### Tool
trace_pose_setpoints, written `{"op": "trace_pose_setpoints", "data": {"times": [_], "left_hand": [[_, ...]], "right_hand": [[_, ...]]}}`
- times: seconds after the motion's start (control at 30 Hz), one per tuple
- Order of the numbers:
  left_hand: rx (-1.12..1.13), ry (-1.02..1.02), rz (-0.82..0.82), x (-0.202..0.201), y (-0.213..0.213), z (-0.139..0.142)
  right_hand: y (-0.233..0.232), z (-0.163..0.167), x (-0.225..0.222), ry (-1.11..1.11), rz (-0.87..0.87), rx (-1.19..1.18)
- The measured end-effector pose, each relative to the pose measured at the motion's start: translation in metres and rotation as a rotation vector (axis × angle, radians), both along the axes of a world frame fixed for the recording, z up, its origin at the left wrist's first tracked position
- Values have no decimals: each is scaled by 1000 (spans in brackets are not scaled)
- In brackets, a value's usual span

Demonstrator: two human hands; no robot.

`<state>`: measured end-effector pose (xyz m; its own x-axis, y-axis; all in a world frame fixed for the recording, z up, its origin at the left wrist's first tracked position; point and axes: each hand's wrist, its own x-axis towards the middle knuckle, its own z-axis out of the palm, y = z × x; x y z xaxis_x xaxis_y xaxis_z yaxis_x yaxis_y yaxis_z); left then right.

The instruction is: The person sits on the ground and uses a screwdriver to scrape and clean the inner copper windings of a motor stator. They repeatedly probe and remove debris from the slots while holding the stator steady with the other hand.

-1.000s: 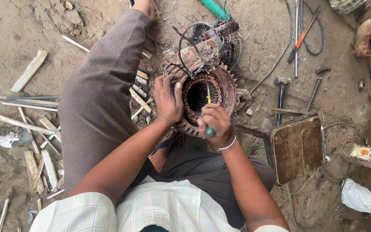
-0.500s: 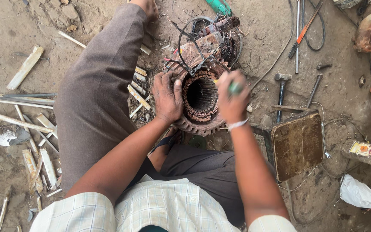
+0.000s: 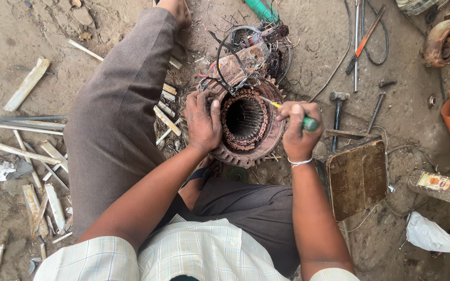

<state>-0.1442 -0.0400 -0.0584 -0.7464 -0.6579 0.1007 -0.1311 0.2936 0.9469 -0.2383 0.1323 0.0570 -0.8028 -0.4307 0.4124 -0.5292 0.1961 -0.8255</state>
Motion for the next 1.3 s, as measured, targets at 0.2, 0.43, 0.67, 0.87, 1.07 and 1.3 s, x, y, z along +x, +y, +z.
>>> {"op": "trace_pose_setpoints", "data": {"times": [0.2, 0.43, 0.67, 0.87, 1.07, 1.3], "left_hand": [[30, -15, -4, 0, -1, 3], [31, 1, -4, 0, -2, 2], [-32, 10, 0, 0, -1, -2], [-29, 7, -3, 0, -1, 0], [30, -21, -10, 1, -3, 0], [24, 8, -3, 1, -2, -1]], "right_hand": [[3, 3, 3, -71, -21, -55], [2, -4, 0, -143, -25, -82], [0, -8, -29, -183, -90, -104], [-10, -10, -16, -128, -59, -58], [-4, -13, 26, 140, 83, 90], [-8, -16, 26, 48, -39, 39]]}}
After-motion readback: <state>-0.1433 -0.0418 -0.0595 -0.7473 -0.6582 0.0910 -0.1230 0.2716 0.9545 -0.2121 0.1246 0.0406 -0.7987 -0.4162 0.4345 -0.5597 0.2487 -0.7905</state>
